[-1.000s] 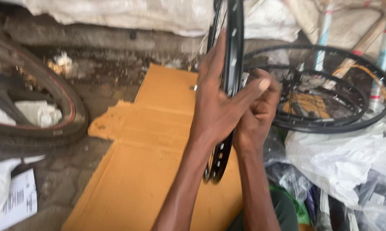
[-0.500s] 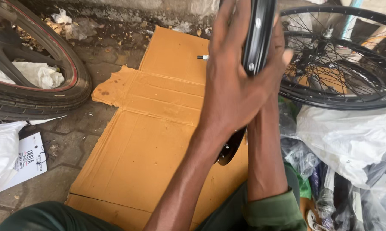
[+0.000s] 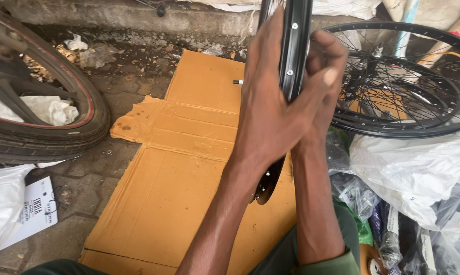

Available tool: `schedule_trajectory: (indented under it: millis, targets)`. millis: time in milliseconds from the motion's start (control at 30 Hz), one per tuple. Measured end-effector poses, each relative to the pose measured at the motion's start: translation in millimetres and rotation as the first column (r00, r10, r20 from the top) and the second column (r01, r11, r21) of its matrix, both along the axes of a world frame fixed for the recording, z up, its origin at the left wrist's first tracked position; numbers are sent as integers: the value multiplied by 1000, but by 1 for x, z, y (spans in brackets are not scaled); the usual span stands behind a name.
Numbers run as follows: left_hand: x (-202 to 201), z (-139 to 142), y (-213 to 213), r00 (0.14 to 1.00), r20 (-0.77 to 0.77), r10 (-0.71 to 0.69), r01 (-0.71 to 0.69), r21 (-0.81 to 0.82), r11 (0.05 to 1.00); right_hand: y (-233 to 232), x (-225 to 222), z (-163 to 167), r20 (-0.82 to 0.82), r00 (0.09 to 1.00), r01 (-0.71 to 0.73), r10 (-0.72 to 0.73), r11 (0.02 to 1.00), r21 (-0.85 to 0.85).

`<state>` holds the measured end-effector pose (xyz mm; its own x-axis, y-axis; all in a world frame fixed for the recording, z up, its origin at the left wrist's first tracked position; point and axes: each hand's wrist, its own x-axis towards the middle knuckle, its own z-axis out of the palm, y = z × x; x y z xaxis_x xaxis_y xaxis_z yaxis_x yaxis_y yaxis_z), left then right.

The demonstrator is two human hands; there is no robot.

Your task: The person sits on a cardboard sheet and uses a spoke wrench to tighten the nipples of bicycle spokes on a wheel rim. The person works sequentially around the rim, then lifts the wheel to inspect the alignment before placing it back down.

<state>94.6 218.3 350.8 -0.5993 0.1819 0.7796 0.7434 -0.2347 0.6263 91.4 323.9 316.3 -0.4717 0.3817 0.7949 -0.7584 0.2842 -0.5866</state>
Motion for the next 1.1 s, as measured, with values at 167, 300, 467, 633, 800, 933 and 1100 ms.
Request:
schedule_trajectory:
  millis: [167,300,467,633,800,933,1100]
  targets:
    - [11,-22,-5,996,88,-12,12,-3,1000,12,24,-32,256,877,292,-408,873,391]
    - [4,-30,2,989,-102,105,-104,17,994,33,16,-54,122,877,387,-465,834,393]
    - [7,-26,3,996,-10,-93,93,123,988,43,6,-69,94,991,86,-93,993,78]
    - [3,-21,-2,990,127,-62,53,70,996,47,-11,-73,18,998,-59,59,998,-10]
    - [-4,-16,-10,996,40,-75,72,71,995,41,-26,-75,-67,997,35,-32,999,32]
    - [4,-18,-18,991,133,33,-11,-158,987,26,-20,-67,-97,988,125,-119,990,59]
    - [24,-42,-14,995,-93,-28,29,13,999,9,11,-52,-105,961,246,-255,965,-90]
